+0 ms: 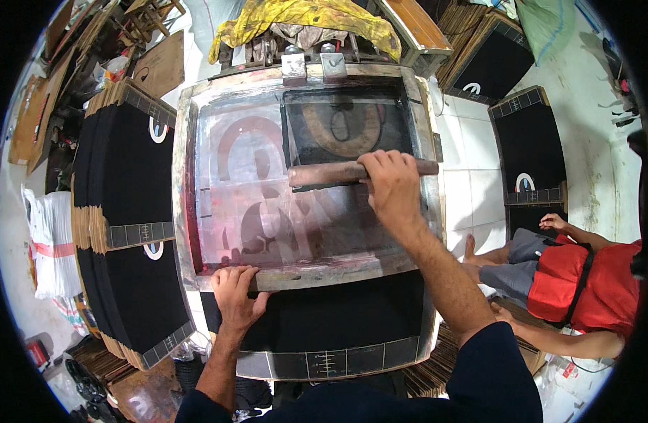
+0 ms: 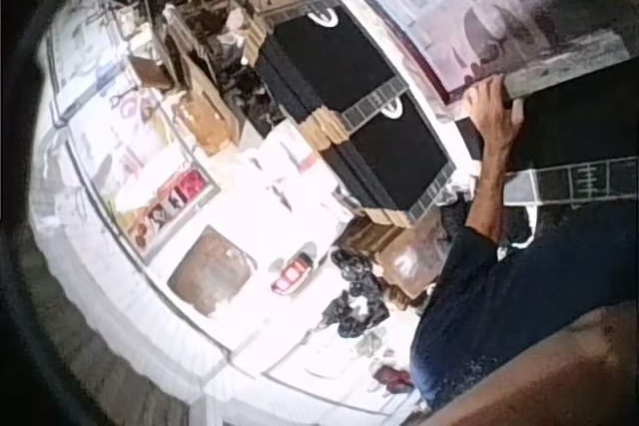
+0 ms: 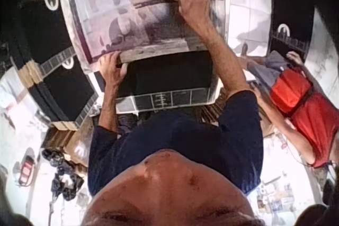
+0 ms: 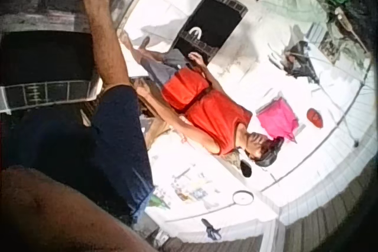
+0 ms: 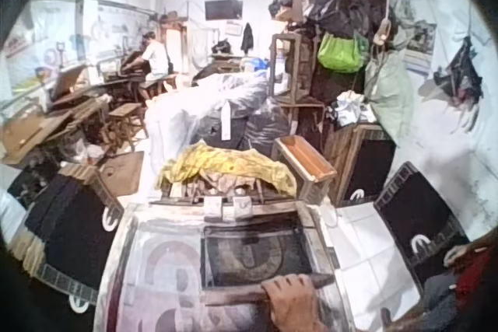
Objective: The person performs screen printing on black skateboard decks. They place a deck under a screen, apply black ink with a squeegee, and lift the screen to reveal a white logo. The person repeats this process on multiple decks, occasionally re-inking the screen and stacking finished decks.
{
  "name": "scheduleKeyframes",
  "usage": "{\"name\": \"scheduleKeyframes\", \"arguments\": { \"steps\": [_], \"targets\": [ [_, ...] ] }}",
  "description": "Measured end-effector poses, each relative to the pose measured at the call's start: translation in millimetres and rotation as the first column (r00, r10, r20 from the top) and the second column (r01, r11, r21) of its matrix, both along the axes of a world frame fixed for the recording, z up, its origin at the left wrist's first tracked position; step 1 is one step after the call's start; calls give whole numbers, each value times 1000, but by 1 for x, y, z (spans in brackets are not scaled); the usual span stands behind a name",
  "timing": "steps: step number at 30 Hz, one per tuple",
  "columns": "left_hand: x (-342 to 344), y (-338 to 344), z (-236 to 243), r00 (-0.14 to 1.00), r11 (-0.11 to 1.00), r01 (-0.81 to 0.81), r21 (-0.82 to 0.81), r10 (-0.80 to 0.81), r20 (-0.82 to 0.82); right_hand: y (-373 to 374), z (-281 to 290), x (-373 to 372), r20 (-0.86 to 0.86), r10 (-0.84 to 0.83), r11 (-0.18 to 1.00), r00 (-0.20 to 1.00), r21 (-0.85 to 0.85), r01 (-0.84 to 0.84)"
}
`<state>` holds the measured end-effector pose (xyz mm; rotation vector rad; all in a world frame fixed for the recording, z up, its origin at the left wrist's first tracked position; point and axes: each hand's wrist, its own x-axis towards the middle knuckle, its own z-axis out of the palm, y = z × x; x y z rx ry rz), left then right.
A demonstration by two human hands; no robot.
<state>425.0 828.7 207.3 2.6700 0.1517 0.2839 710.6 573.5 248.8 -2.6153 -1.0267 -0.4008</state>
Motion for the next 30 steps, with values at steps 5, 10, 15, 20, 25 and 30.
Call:
{"name": "scheduleKeyframes", "arguments": {
  "steps": [5, 10, 15, 20, 25, 30],
  "targets": [
    [4, -1, 10, 999, 1000, 21, 13, -21, 24, 4, 17, 40, -126, 64, 997, 990, -38, -69],
    [6, -2, 11, 999, 1000, 14, -7, -14, 38, -4, 13, 29, -236, 82, 991, 968, -82, -104],
    [7, -3, 15, 1000, 1000, -5, -28, 5, -9, -1, 0, 58, -194, 116, 988, 974, -73, -133],
    [9, -5, 21, 1000, 1000, -7, -11, 6, -29, 44, -1, 177, -222, 48, 965, 974, -240, -102],
    [10, -8, 23, 1000, 1000, 3, 23, -3, 3, 62, -20, 241, -117, 30, 974, 993, -220, -55],
    [5, -9, 20, 1000, 1000, -16, 16, 15, 11, 16, -12, 144, 145, -41, 930, 989, 366, -15]
  ]
}}
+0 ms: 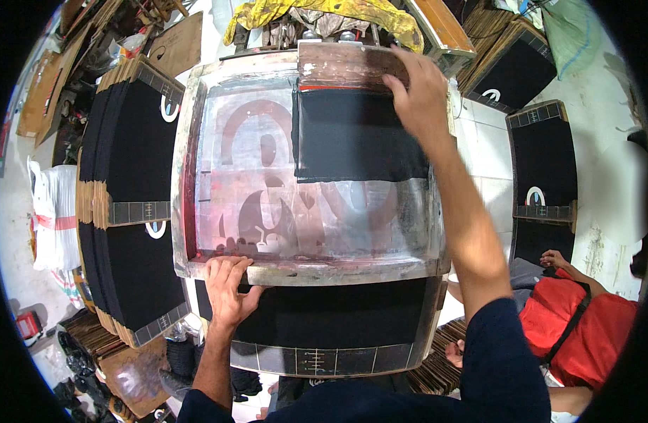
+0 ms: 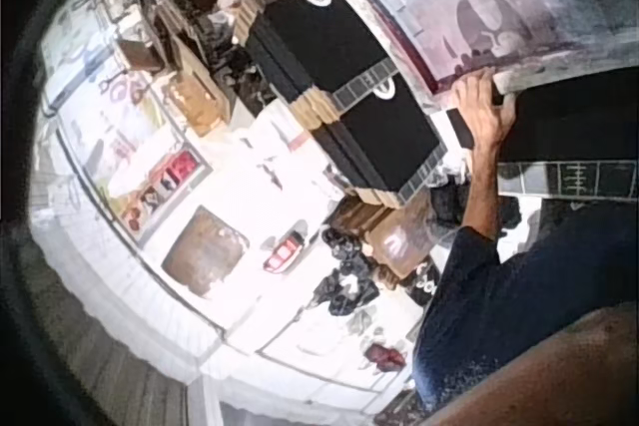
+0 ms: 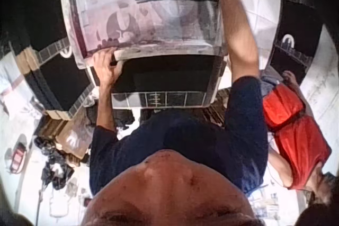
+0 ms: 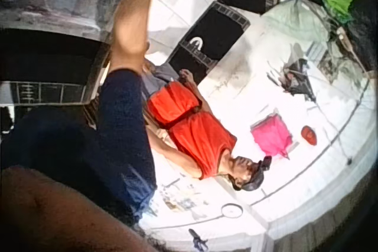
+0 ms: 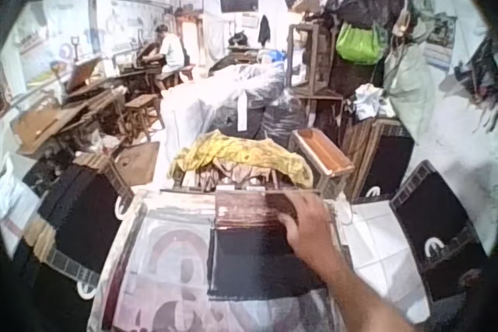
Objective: The person performs screen printing on black skateboard decks. They place a deck under a screen, apply black ink with a squeegee, and lift the screen to reveal a white logo. The person repeats this process on multiple decks, occasionally re-inking the screen and stacking finished decks.
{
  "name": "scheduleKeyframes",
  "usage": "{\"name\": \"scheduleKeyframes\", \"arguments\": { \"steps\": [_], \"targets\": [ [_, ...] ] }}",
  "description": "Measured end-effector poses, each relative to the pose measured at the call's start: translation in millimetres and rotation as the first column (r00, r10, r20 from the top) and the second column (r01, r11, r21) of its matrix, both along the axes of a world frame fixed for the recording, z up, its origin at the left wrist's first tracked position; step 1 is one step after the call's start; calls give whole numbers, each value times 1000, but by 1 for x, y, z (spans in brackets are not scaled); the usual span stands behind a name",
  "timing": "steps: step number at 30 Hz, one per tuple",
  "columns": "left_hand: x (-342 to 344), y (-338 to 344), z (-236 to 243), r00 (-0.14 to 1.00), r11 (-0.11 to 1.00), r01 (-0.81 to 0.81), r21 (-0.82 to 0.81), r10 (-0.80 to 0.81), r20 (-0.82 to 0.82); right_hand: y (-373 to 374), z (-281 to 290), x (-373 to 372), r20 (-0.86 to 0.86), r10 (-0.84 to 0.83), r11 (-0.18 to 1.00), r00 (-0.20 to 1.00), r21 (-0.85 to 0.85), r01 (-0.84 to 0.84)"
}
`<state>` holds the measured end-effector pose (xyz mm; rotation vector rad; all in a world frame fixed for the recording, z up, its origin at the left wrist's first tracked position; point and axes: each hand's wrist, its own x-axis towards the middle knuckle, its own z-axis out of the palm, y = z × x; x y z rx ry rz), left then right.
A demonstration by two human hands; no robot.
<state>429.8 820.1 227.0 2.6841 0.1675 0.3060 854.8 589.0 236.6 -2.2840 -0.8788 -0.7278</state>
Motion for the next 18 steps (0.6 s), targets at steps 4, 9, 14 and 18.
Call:
{"name": "scheduleKeyframes", "arguments": {
  "steps": [4, 9, 14, 18],
  "targets": [
    [4, -2, 12, 1000, 1000, 3, -22, -3, -7, -51, 15, -200, -236, -122, 980, 964, -183, 80],
    [14, 0, 107, 988, 981, 112, 157, -127, 87, -68, 59, -294, -170, -88, 990, 981, -124, 68],
    [17, 38, 180, 926, 887, -237, 396, 82, 369, -47, 168, -225, 205, -99, 994, 974, -29, 108],
    [-39, 118, 68, 539, 900, -370, -232, 411, 735, -23, 233, -195, 225, -162, 986, 961, 2, 166]
  ]
}}
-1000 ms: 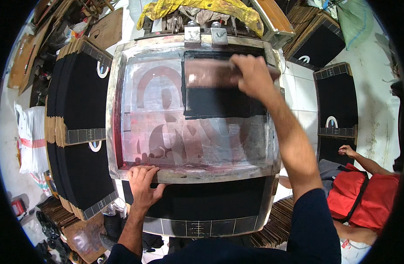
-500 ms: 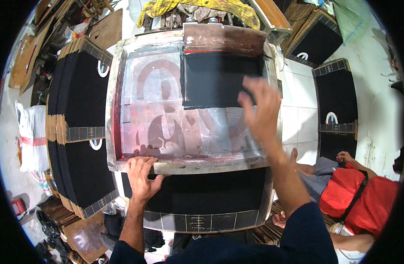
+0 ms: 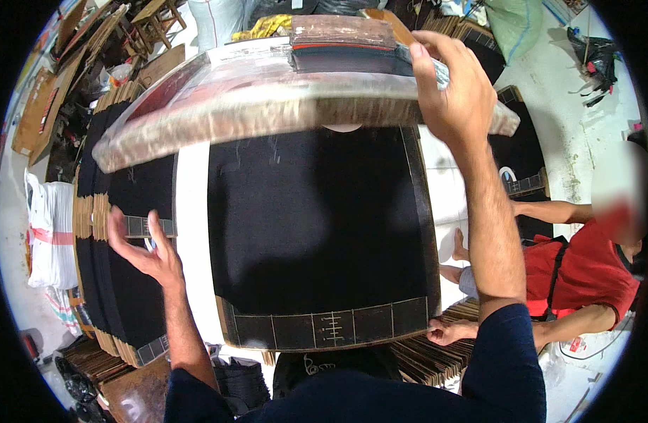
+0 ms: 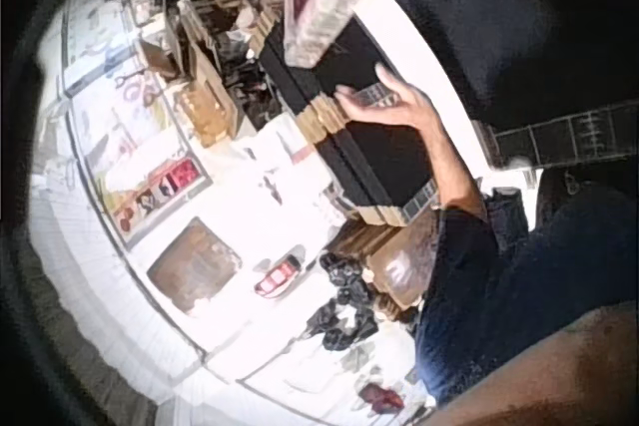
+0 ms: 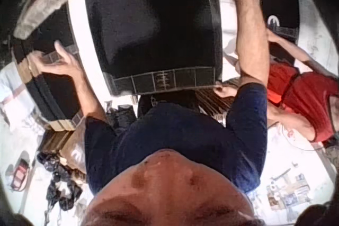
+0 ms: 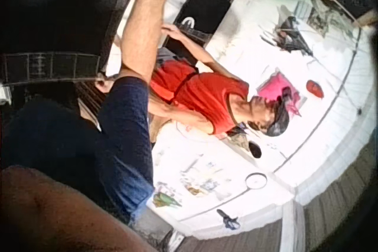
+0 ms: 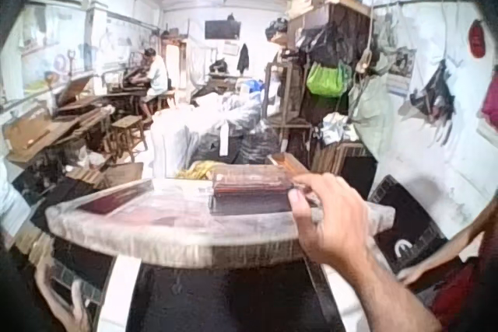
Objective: The person performs screen printing on black skateboard decks. They place a deck under a screen, apply black ink with a squeegee, and lift the screen to reveal a white logo. The person repeats this process on multiple decks, occasionally re-inking the screen and stacking finished decks.
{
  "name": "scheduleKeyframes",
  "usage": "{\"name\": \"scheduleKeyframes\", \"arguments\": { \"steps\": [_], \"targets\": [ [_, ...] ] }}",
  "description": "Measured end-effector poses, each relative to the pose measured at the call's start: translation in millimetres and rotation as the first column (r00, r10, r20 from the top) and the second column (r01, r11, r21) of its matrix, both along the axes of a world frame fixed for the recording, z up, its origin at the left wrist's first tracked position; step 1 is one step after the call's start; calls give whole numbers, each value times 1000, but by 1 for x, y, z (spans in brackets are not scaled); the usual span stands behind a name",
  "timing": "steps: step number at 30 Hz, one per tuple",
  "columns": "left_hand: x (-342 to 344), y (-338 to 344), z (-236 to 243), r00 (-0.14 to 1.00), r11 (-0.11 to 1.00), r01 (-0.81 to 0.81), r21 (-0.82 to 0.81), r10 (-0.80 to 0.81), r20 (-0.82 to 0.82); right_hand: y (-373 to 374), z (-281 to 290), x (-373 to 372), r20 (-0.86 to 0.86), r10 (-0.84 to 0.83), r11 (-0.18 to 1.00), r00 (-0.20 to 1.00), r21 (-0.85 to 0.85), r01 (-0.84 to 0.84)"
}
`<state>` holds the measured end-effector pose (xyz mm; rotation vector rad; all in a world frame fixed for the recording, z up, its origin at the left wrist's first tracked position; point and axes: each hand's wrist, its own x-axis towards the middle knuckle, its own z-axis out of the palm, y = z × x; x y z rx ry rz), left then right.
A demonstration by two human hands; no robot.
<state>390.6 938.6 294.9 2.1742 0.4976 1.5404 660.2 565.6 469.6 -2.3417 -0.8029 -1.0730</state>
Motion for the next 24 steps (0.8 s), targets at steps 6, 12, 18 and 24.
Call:
{"name": "scheduleKeyframes", "arguments": {
  "steps": [6, 12, 18, 24],
  "targets": [
    [-269, 12, -288, 117, 879, -357, -317, -295, -948, 26, 63, 27, -244, -170, 985, 955, -69, 158],
    [-364, -123, -355, 812, 181, -277, -944, -481, -331, 29, 102, 64, -248, -115, 993, 962, -47, 107],
    [-324, -159, -305, 722, 880, -137, -455, -226, -654, 29, 112, 98, -243, -185, 977, 952, -150, 152],
    [-324, -173, -331, 977, 163, -83, -983, -179, -112, 19, 118, 127, -214, -158, 977, 964, -175, 121]
  ]
}}
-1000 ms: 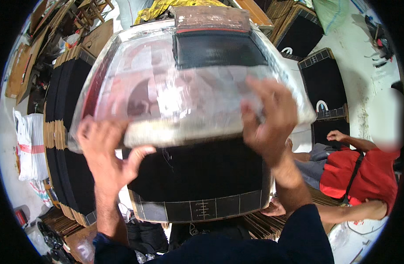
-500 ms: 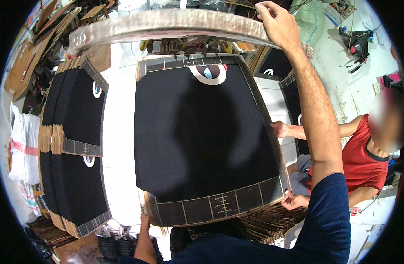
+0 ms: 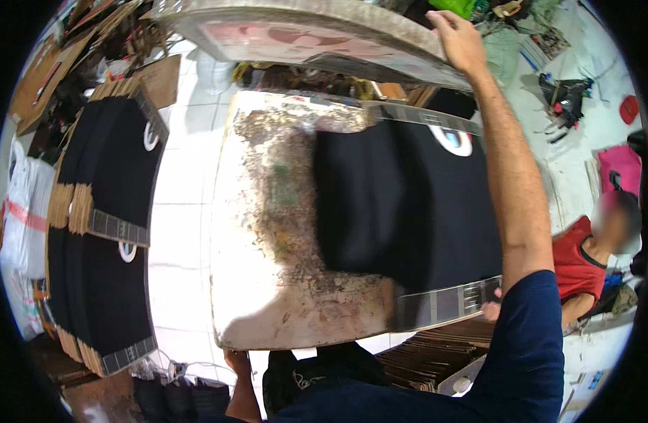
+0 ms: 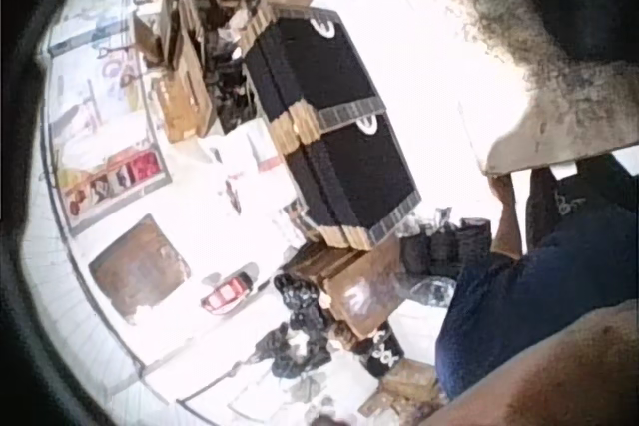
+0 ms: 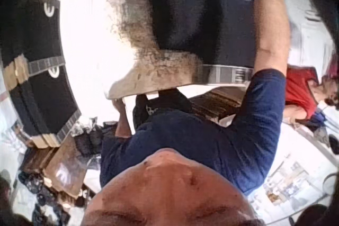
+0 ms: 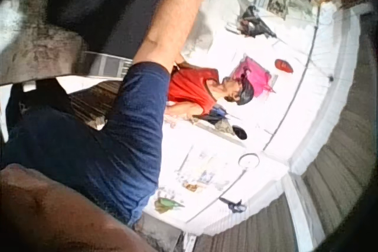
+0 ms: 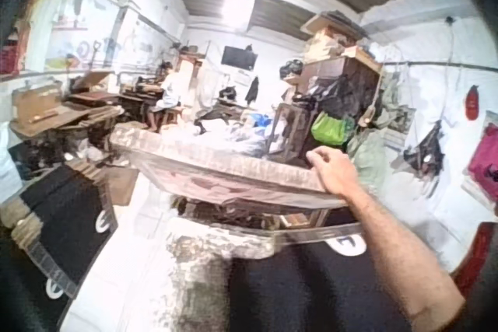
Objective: The person performs screen printing on black skateboard decks. They place a deck under a screen, apply black ink with a squeegee, and lift the screen to reveal a white logo. The person repeats this process on multiple decks, occasionally re-inking the screen and stacking finished decks.
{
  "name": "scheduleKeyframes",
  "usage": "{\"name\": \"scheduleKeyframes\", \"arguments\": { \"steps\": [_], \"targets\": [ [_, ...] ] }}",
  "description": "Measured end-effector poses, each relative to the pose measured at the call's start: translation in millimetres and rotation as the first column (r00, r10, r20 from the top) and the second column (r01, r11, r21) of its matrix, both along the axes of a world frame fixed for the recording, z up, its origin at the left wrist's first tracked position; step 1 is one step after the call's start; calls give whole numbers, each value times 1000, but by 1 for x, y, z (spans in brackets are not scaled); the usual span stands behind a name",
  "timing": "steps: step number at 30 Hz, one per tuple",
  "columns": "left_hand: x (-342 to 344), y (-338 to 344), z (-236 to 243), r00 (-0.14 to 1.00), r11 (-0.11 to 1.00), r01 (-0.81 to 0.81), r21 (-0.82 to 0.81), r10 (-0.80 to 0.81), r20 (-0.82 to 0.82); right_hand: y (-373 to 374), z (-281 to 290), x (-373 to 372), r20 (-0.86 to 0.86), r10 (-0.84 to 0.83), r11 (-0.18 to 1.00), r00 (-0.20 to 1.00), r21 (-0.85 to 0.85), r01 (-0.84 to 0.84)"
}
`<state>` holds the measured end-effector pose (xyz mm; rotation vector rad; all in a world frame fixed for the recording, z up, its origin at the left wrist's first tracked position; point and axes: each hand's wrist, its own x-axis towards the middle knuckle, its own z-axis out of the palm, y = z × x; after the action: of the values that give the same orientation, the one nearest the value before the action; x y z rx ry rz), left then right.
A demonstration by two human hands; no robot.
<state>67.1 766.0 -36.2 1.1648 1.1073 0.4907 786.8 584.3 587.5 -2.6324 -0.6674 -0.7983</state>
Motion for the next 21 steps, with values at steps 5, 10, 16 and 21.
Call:
{"name": "scheduleKeyframes", "arguments": {
  "steps": [5, 10, 16, 21],
  "targets": [
    [-12, 15, -6, 834, 884, 366, 293, -172, -524, 0, 6, 10, -38, 141, 989, 989, 49, -139],
    [20, 63, 39, 717, 516, 412, 751, 325, -616, 3, 9, 8, -103, 93, 993, 990, 77, -85],
    [42, 213, 190, 586, 493, 503, 710, 409, -699, 2, 12, 15, -115, 94, 995, 989, 50, -89],
    [-91, 294, 409, 784, 586, 254, 770, 342, -519, 1, 17, 34, -90, 109, 994, 990, 25, -107]
  ]
}}
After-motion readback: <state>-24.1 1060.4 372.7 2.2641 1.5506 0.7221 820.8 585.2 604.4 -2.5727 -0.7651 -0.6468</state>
